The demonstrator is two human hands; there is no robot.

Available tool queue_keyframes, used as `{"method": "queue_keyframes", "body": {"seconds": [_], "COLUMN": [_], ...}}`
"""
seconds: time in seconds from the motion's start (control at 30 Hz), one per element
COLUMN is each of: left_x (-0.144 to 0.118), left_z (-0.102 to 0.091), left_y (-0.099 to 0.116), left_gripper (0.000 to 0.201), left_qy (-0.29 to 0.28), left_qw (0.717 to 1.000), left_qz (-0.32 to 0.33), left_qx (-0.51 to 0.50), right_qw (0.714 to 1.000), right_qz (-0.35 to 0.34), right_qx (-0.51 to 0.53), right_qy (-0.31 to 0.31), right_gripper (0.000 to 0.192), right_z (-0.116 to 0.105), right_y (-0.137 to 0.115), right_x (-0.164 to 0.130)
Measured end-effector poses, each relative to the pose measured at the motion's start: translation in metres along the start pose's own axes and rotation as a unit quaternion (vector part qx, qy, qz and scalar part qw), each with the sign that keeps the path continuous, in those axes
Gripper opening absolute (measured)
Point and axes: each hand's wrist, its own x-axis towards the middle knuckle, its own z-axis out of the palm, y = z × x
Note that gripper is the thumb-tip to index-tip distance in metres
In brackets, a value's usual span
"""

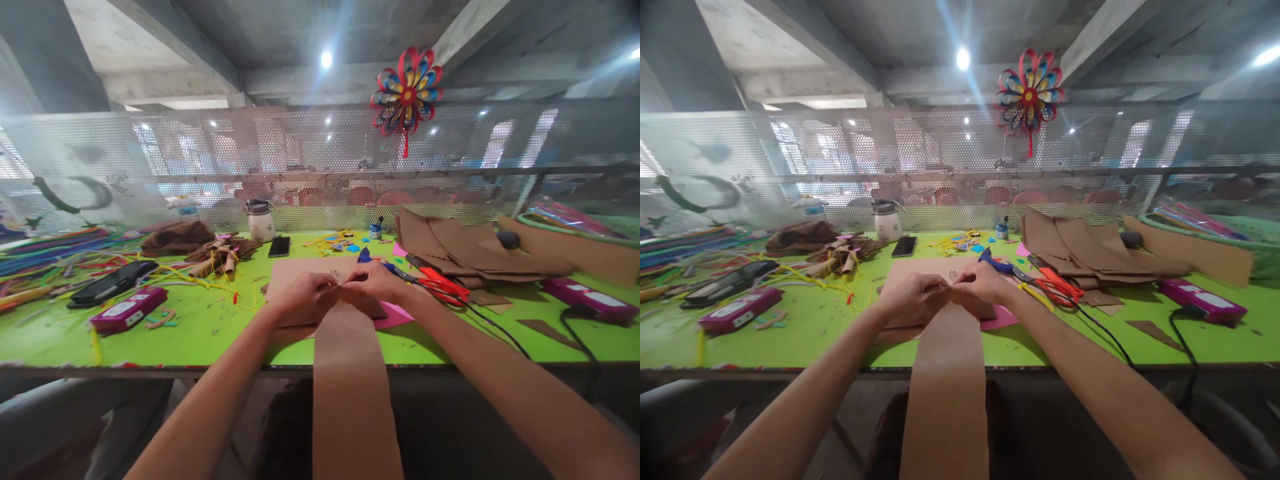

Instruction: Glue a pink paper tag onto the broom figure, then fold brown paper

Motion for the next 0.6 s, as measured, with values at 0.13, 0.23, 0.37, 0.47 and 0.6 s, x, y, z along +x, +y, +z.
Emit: {"method": "queue_keyframes", "body": {"seconds": [0.13, 0.23, 0.37, 0.47, 0.6], "left_x": [-0.0028, -0.0032, 0.0007, 0.0041, 0.005], "left_z": [-0.001, -0.0017, -0.0024, -0.004, -0.0054], "left_y": [0.0028, 0.0028, -0.0008, -0.0025, -0.0008], "left_gripper": [0.024, 0.026, 0.027, 0.026, 0.024], "left_qy": [0.009, 0.004, -0.007, -0.012, -0.015], "left_qw": [1.0, 0.999, 0.998, 0.997, 0.998], "left_qz": [0.008, 0.008, 0.018, 0.037, 0.036], "left_qx": [-0.027, -0.045, -0.062, -0.066, -0.056], "right_qw": [0.997, 0.994, 0.993, 0.993, 0.995], "right_qz": [0.048, 0.056, 0.044, 0.024, 0.001], "right_qx": [0.06, 0.097, 0.112, 0.105, 0.084], "right_qy": [-0.018, -0.005, 0.022, 0.04, 0.054], "right_gripper": [0.03, 0.031, 0.029, 0.027, 0.023], "right_z": [-0.0087, -0.0111, -0.0091, -0.0077, -0.0079], "right_y": [0.0068, 0.0098, 0.0094, 0.0088, 0.0102], "right_x": [0.0004, 0.0011, 0.0022, 0.0028, 0.0033]}}
